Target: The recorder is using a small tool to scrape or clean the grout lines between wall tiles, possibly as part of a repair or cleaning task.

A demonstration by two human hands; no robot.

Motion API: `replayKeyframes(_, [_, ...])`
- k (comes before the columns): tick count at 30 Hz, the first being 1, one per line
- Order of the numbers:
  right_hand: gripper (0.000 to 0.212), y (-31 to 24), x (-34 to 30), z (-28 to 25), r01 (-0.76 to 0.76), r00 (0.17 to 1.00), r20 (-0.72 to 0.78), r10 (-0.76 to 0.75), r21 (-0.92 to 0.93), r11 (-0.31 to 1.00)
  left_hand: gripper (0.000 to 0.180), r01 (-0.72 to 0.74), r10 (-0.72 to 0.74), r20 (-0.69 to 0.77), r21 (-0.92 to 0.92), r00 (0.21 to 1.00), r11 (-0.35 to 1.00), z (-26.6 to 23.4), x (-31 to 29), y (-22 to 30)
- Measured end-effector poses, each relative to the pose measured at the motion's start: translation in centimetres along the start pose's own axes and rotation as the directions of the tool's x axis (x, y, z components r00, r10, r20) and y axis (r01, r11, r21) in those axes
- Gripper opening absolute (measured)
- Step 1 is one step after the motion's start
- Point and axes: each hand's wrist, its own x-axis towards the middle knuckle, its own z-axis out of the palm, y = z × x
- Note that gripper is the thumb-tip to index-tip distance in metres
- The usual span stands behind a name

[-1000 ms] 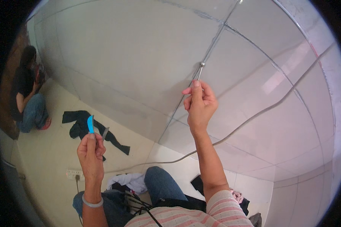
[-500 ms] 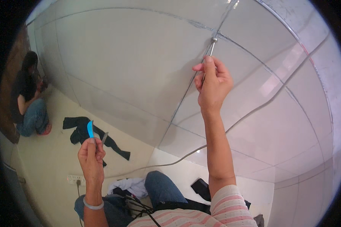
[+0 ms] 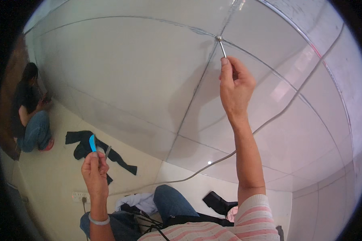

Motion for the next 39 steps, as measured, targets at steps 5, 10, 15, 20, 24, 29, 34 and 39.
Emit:
replayKeyframes(5, [0.009,0.2,1.0,-1.2,0.193,0.980,0.008,-0.198,-0.258,0.947,0.019,0.016,-0.016,0.009,0.003,1.000,1.000,0.0,0.3,-0.5])
replayKeyframes(10, [0.006,-0.1,1.4,-2.0,0.251,0.968,0.071,-0.242,-0.334,0.908,0.018,0.013,-0.013,0.022,-0.010,1.000,1.000,0.0,0.3,-0.7])
replayKeyframes(15, [0.005,0.0,1.5,-2.1,0.308,0.951,0.102,-0.291,-0.357,0.882,0.018,0.025,-0.025,0.023,-0.022,0.999,0.999,0.0,0.2,-0.8])
replayKeyframes(20, [0.004,0.0,1.8,-2.4,0.345,0.939,0.127,-0.321,-0.349,0.871,0.018,0.019,-0.019,0.010,-0.017,1.000,1.000,0.1,0.3,-1.0])
replayKeyframes(24, [0.004,-0.2,1.9,-2.8,0.323,0.945,0.159,-0.285,-0.331,0.887,0.018,0.020,-0.019,0.014,-0.017,1.000,1.000,0.3,0.4,-1.2])
replayKeyframes(29, [0.005,-0.1,2.0,-3.7,0.283,0.956,0.172,-0.237,-0.328,0.901,0.018,0.020,-0.020,0.000,-0.051,1.000,0.998,1.2,0.7,-1.4])
replayKeyframes(34, [0.004,0.3,2.3,-4.9,0.244,0.968,0.150,-0.202,-0.365,0.899,0.019,0.025,-0.025,0.015,-0.027,1.000,0.999,2.1,1.2,-1.7])
replayKeyframes(39, [0.005,0.7,2.3,-6.3,0.193,0.979,0.143,-0.146,-0.407,0.893,0.018,0.051,-0.050,0.028,-0.040,0.998,0.998,2.8,1.8,-2.4])
